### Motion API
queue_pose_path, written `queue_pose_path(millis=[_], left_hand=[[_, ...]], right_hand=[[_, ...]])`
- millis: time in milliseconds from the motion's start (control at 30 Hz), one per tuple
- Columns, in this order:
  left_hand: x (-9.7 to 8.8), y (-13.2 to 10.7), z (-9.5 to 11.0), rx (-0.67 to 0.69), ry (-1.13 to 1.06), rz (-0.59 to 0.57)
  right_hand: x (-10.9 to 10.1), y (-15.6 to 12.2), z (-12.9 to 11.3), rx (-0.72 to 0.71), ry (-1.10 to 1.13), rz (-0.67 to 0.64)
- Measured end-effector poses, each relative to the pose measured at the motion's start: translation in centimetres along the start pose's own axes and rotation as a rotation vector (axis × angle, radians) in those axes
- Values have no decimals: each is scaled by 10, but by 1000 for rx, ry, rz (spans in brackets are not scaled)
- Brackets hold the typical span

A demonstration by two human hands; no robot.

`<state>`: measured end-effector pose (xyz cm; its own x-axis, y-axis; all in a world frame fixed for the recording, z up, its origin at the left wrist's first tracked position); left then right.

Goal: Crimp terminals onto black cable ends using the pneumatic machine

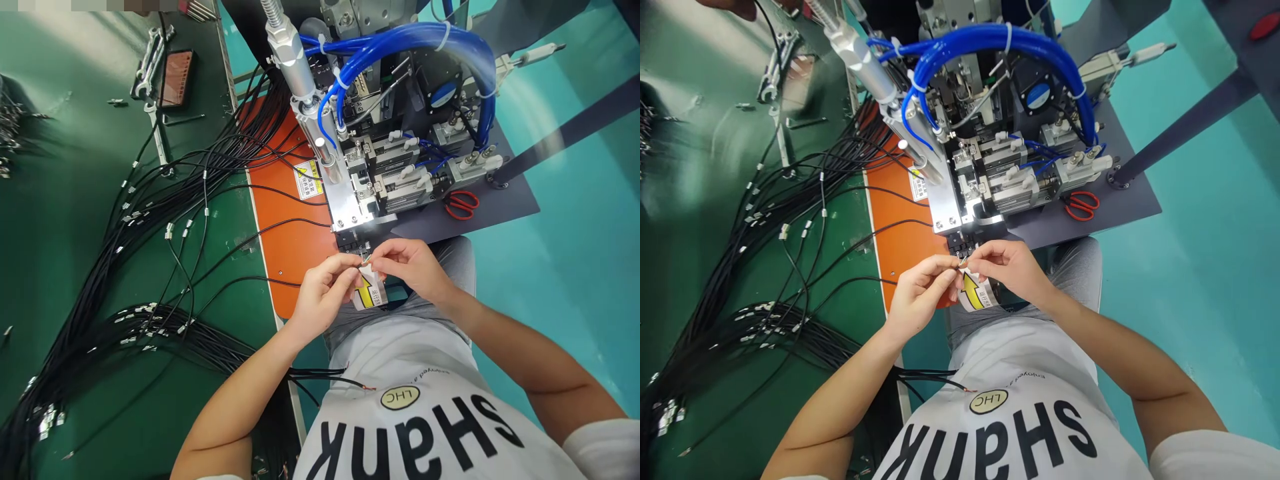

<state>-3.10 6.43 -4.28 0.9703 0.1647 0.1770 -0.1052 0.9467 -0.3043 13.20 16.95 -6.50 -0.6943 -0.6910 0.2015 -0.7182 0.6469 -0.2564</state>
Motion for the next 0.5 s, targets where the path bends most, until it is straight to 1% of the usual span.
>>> queue_pose_path(millis=[100, 200, 267, 367, 500], left_hand=[[4, 1, 3, 14, -23, 29], [6, 3, 6, 28, -20, 86], [6, 5, 8, 12, -28, 118], [5, 8, 9, -29, -65, 132], [5, 9, 7, -42, -173, 159]], right_hand=[[6, -2, 3, -6, -41, 44], [13, -5, 4, -36, -94, 77], [16, -7, 3, -58, -139, 98], [20, -11, 0, -105, -214, 144], [23, -13, -1, -135, -250, 158]])
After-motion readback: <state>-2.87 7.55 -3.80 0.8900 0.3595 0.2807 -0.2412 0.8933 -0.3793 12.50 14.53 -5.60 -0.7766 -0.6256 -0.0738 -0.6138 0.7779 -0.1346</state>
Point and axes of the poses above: each hand's wrist, its own y-axis towards the middle knuckle, its own x-axis out of the palm, z = x × y, the point moved 1 cm from there along y, towards the middle knuckle, and after that the axes turned 6 degrees about -y, right-handed, at the moved point
